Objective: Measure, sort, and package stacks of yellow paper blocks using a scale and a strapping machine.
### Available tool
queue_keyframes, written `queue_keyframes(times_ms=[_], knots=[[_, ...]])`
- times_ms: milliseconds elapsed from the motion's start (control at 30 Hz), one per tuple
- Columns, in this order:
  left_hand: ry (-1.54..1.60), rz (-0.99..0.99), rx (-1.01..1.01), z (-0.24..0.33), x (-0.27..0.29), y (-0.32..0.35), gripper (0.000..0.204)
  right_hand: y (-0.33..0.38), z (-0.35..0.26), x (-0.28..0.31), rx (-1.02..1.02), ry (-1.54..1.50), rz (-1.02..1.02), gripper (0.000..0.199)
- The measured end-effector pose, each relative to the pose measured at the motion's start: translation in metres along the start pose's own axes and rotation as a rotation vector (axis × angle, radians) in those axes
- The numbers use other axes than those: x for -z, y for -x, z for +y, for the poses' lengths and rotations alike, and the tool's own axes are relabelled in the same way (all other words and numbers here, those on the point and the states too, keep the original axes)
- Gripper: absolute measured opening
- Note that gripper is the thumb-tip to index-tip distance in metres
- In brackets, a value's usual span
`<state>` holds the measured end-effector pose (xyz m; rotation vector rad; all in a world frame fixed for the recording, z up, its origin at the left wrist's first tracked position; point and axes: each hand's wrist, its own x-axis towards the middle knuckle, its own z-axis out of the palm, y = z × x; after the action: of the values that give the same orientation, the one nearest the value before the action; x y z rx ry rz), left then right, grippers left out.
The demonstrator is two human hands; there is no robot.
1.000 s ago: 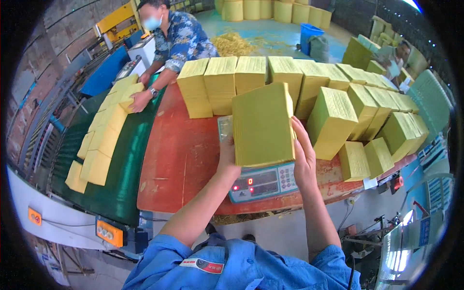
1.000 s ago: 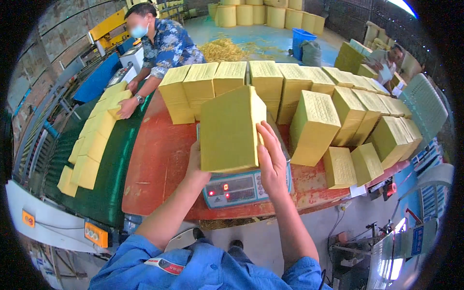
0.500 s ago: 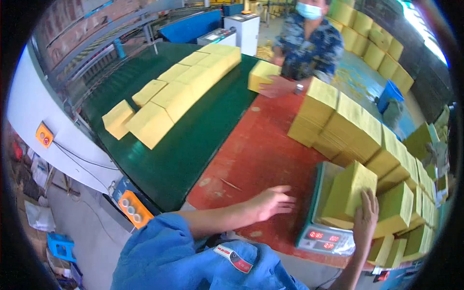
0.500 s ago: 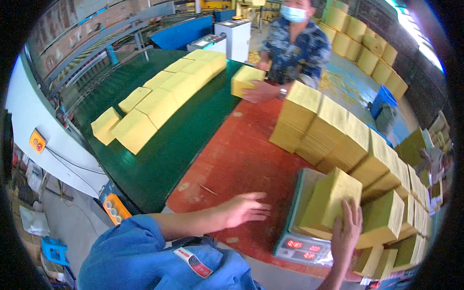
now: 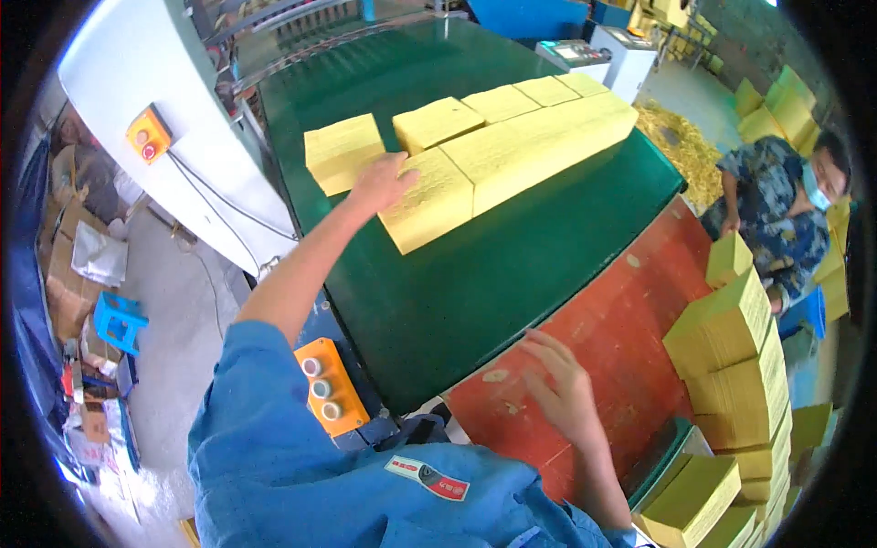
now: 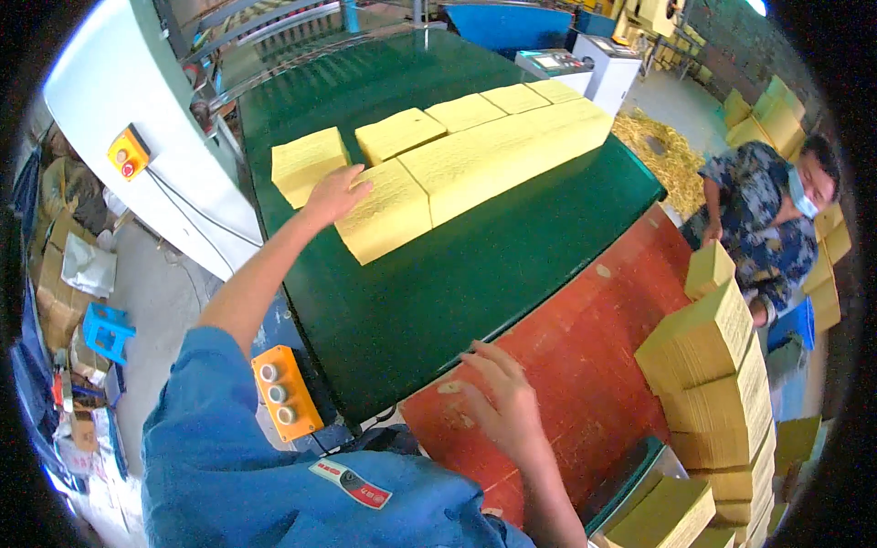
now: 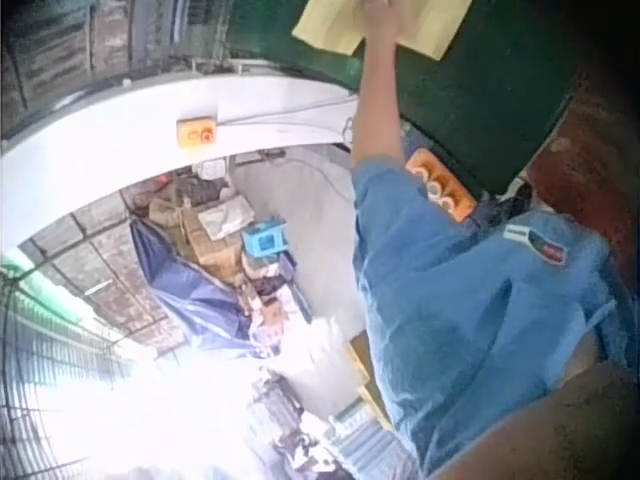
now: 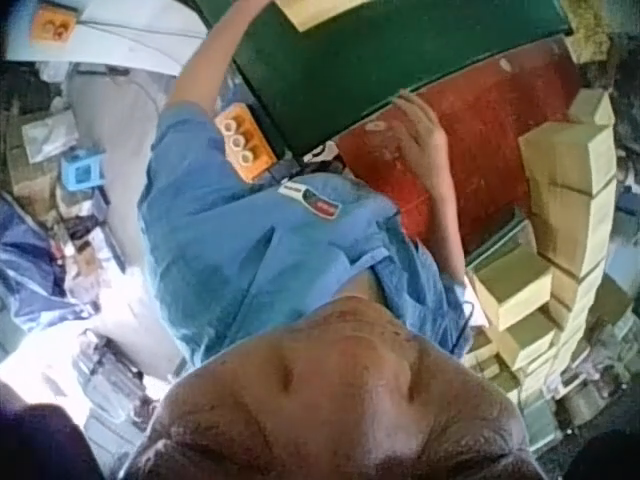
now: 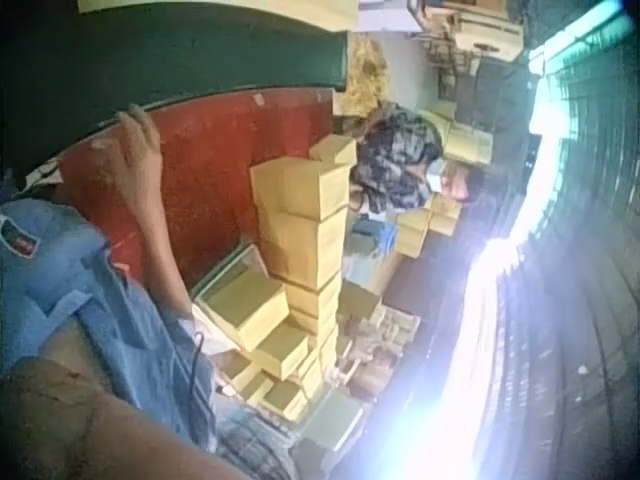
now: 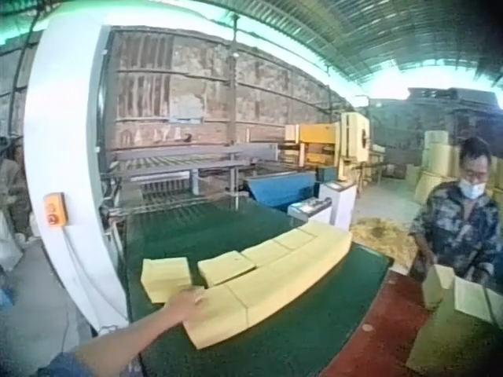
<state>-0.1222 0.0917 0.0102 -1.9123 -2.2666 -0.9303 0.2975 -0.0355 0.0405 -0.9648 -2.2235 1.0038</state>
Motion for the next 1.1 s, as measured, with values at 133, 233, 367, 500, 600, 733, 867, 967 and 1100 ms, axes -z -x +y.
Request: queue_keyframes(times_ms=[133, 233, 367, 500, 600, 733, 867, 967, 1100], knots=[[0.275, -0.561, 0.383, -0.044, -0.013, -0.039, 0.071, -0.031, 0.039, -0.068, -0.276, -0.450, -0.175, 0.035], [0.610, -0.825, 0.597, -0.060, -0.010, -0.035, 0.075, -0.024, 0.046, -0.086, -0.389, -0.554, -0.236, 0.034], [0.674, -1.020, 0.613, -0.030, -0.004, -0.007, 0.073, 0.016, 0.052, -0.087, -0.478, -0.713, -0.155, 0.033], [0.621, -1.154, 0.446, 0.042, -0.019, 0.052, 0.069, 0.079, 0.053, -0.078, -0.563, -0.816, -0.030, 0.035], [0.647, -1.197, 0.308, 0.117, -0.023, 0.110, 0.064, 0.138, 0.047, -0.073, -0.758, -1.001, 0.054, 0.040], [0.706, -1.230, 0.204, 0.187, -0.022, 0.194, 0.056, 0.234, 0.050, -0.088, -0.859, -0.990, 0.028, 0.056], [0.633, -1.291, 0.230, 0.241, -0.016, 0.283, 0.049, 0.314, 0.027, -0.107, -0.909, -1.210, 0.267, 0.057], [0.616, -1.340, 0.244, 0.269, -0.024, 0.349, 0.049, 0.350, 0.013, -0.091, -0.683, -1.840, 0.492, 0.058], [1.020, -1.153, 0.332, 0.289, -0.004, 0.417, 0.056, 0.388, 0.010, -0.089, -0.658, -1.927, 0.473, 0.053]])
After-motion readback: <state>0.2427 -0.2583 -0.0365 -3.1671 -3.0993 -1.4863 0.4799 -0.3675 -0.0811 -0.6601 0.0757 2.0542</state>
